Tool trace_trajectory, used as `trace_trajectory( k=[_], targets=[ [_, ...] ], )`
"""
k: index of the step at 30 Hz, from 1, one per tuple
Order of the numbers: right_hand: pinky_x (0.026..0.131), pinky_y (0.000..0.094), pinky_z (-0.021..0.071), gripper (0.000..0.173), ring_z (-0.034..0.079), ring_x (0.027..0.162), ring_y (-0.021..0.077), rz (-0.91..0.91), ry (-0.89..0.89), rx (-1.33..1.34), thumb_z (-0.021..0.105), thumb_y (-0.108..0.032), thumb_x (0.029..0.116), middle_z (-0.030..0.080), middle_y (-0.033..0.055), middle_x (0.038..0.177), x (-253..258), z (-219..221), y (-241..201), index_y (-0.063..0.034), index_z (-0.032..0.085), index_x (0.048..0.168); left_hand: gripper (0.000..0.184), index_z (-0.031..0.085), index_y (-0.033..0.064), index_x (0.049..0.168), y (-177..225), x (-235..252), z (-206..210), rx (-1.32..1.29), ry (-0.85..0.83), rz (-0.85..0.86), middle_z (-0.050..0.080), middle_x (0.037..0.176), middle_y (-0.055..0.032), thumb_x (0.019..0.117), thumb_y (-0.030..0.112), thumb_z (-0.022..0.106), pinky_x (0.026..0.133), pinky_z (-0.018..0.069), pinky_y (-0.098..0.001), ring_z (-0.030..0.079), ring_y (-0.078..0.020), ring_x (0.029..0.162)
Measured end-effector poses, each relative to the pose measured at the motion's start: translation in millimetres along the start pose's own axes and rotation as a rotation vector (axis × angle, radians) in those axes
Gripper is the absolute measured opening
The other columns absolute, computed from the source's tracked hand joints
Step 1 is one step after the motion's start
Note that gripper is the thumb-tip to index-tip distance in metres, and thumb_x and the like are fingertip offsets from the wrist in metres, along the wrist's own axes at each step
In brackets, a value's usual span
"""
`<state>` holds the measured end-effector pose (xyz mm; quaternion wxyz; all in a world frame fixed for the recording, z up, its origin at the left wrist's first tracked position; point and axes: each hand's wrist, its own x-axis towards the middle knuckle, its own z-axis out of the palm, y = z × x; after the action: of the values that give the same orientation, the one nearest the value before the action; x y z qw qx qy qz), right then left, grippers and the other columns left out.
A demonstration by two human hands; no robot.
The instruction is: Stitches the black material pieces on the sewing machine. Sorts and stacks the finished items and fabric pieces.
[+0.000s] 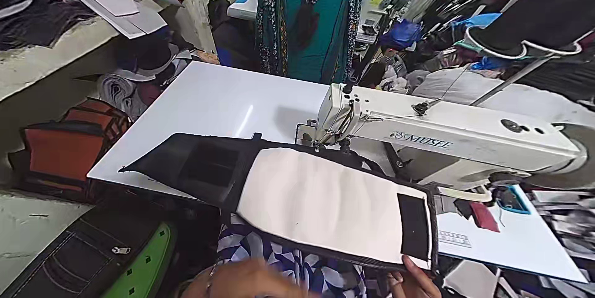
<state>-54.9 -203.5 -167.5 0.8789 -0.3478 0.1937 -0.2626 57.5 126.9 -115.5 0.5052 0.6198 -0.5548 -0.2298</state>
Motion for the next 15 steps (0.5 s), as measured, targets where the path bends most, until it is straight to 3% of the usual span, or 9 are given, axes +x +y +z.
trace_trajectory(
  k=[2, 3, 5, 6, 8, 9, 11, 12, 15],
  targets=[
    [0.065, 0.0239, 0.0617, 0.015, 0.074, 0.074, 0.0062, -0.045, 0.121, -0.056, 0.062, -0.012, 0.0878, 0.078, -0.0009, 0.084, 3, -6, -2, -0.0168, 0.075, 0.091, 0.049, 0.061, 0.0078, 0.142, -21, 33, 4, 0.372, 0.309, -0.165, 0.062, 0.144, -0.0095, 0.1041, 0.037, 0.052, 0.119, 0.0335, -0.0570, 0.050, -0.0313, 0.142],
    [0.069, 0.0259, 0.0625, 0.018, 0.074, 0.079, 0.0055, -0.115, 0.198, -0.129, 0.054, -0.009, 0.0892, 0.078, -0.0042, 0.087, 3, -1, 0, -0.0180, 0.067, 0.099, 0.055, 0.057, 0.0091, 0.147, -38, 50, 2, 0.556, 0.374, -0.270, 0.054, 0.152, -0.0128, 0.1004, 0.038, 0.056, 0.117, 0.0231, -0.0715, 0.040, -0.0423, 0.147],
    [0.080, 0.0238, 0.0613, 0.052, 0.070, 0.090, -0.0003, -0.279, 0.256, -0.429, 0.056, 0.002, 0.0838, 0.067, -0.0080, 0.102, 0, 19, 8, -0.0059, 0.036, 0.131, 0.062, 0.049, 0.0113, 0.153, -64, 73, -11, 0.686, 0.290, -0.518, 0.041, 0.162, -0.0147, 0.0986, 0.038, 0.062, 0.117, 0.0124, -0.0753, 0.027, -0.0445, 0.153],
    [0.083, 0.0207, 0.0600, 0.070, 0.068, 0.095, -0.0032, -0.361, 0.274, -0.553, 0.062, 0.006, 0.0779, 0.063, -0.0039, 0.109, -3, 31, 13, 0.0048, 0.027, 0.139, 0.062, 0.047, 0.0128, 0.155, -71, 79, -18, 0.681, 0.208, -0.606, 0.038, 0.164, -0.0116, 0.1002, 0.039, 0.061, 0.121, 0.0140, -0.0685, 0.027, -0.0384, 0.155],
    [0.098, 0.0164, 0.0508, 0.075, 0.060, 0.114, -0.0050, -0.609, 0.119, -0.773, 0.068, 0.004, 0.0761, 0.058, 0.0093, 0.124, -6, 40, 24, 0.0214, 0.028, 0.138, 0.057, 0.050, 0.0120, 0.152, -81, 83, -30, 0.670, 0.186, -0.583, 0.047, 0.158, -0.0102, 0.1011, 0.036, 0.060, 0.119, 0.0288, -0.0573, 0.040, -0.0339, 0.148],
    [0.110, 0.0205, 0.0435, 0.062, 0.053, 0.129, 0.0000, -0.769, -0.084, -0.907, 0.068, -0.004, 0.0836, 0.058, 0.0115, 0.134, -2, 40, 27, 0.0169, 0.042, 0.136, 0.056, 0.048, 0.0093, 0.153, -83, 83, -36, 0.632, 0.208, -0.552, 0.053, 0.153, -0.0115, 0.1028, 0.032, 0.058, 0.117, 0.0335, -0.0556, 0.046, -0.0342, 0.144],
    [0.123, 0.0367, 0.0302, 0.045, 0.036, 0.150, 0.0162, -0.946, -0.417, -1.303, 0.050, -0.031, 0.1020, 0.047, 0.0035, 0.156, 10, 59, 29, -0.0260, 0.051, 0.146, 0.058, 0.036, 0.0012, 0.157, -90, 80, -46, 0.476, 0.310, -0.477, 0.065, 0.138, -0.0142, 0.1065, 0.026, 0.050, 0.111, 0.0414, -0.0550, 0.059, -0.0354, 0.130],
    [0.120, 0.0477, 0.0305, 0.047, 0.036, 0.150, 0.0291, -0.983, -0.486, -1.476, 0.046, -0.033, 0.1005, 0.046, 0.0099, 0.158, 10, 73, 36, -0.0322, 0.050, 0.147, 0.061, 0.026, -0.0023, 0.160, -93, 80, -50, 0.392, 0.351, -0.459, 0.068, 0.132, -0.0152, 0.1080, 0.025, 0.044, 0.108, 0.0445, -0.0532, 0.064, -0.0341, 0.124],
    [0.096, 0.0783, 0.0367, 0.075, 0.045, 0.135, 0.0591, -0.955, -0.566, -1.836, 0.067, -0.022, 0.0680, 0.050, 0.0306, 0.149, 9, 113, 73, -0.0214, 0.061, 0.143, 0.065, 0.005, -0.0020, 0.163, -90, 84, -59, 0.259, 0.395, -0.526, 0.070, 0.117, -0.0212, 0.1098, 0.020, 0.037, 0.102, 0.0496, -0.0478, 0.068, -0.0320, 0.107]
  ],
)
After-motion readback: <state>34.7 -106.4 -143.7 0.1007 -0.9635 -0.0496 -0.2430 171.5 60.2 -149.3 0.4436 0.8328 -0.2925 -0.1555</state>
